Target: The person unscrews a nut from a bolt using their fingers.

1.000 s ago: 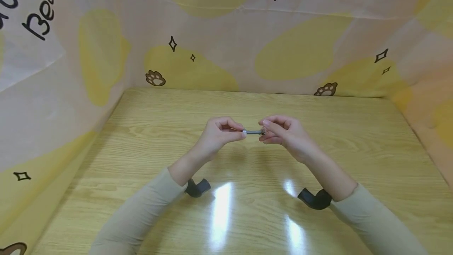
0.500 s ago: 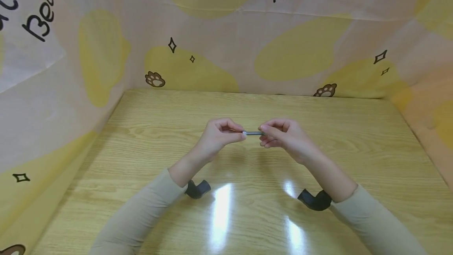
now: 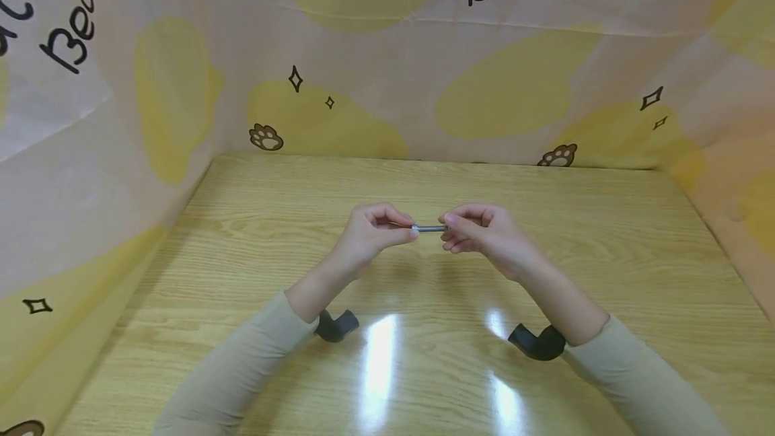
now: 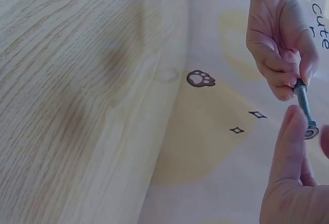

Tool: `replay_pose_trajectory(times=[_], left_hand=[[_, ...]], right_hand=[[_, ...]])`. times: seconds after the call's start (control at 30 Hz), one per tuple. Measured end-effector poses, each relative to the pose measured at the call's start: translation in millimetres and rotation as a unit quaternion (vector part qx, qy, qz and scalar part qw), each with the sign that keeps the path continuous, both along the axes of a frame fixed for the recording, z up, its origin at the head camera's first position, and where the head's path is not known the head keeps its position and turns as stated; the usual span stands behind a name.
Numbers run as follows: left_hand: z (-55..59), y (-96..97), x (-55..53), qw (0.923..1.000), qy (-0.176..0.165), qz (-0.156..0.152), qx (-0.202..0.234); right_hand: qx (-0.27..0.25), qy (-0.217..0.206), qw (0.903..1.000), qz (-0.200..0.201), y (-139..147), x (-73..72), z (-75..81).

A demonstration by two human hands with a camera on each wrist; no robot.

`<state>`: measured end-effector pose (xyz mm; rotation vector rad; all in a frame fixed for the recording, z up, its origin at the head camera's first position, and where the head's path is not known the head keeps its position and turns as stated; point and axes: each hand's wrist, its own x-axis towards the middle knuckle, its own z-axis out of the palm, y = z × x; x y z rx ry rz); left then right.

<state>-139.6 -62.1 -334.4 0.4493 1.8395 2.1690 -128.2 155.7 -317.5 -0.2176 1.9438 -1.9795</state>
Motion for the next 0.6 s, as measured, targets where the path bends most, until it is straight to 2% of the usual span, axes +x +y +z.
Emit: replay_pose_trajectory(times=[0.33, 0.6], left_hand=[[-0.9, -1.0, 1.0, 1.0000, -0.007, -0.003, 0.001], [-0.6, -0.2, 0.4, 1.0000, -0.004, 0.002, 0.007]], right_hand=[[-0.021, 0.022, 0.9995, 0.003, 2.5, 1.8, -2.1], [-0.037, -0.026, 0.9989, -0.016, -0.2, 1.4, 3.1]])
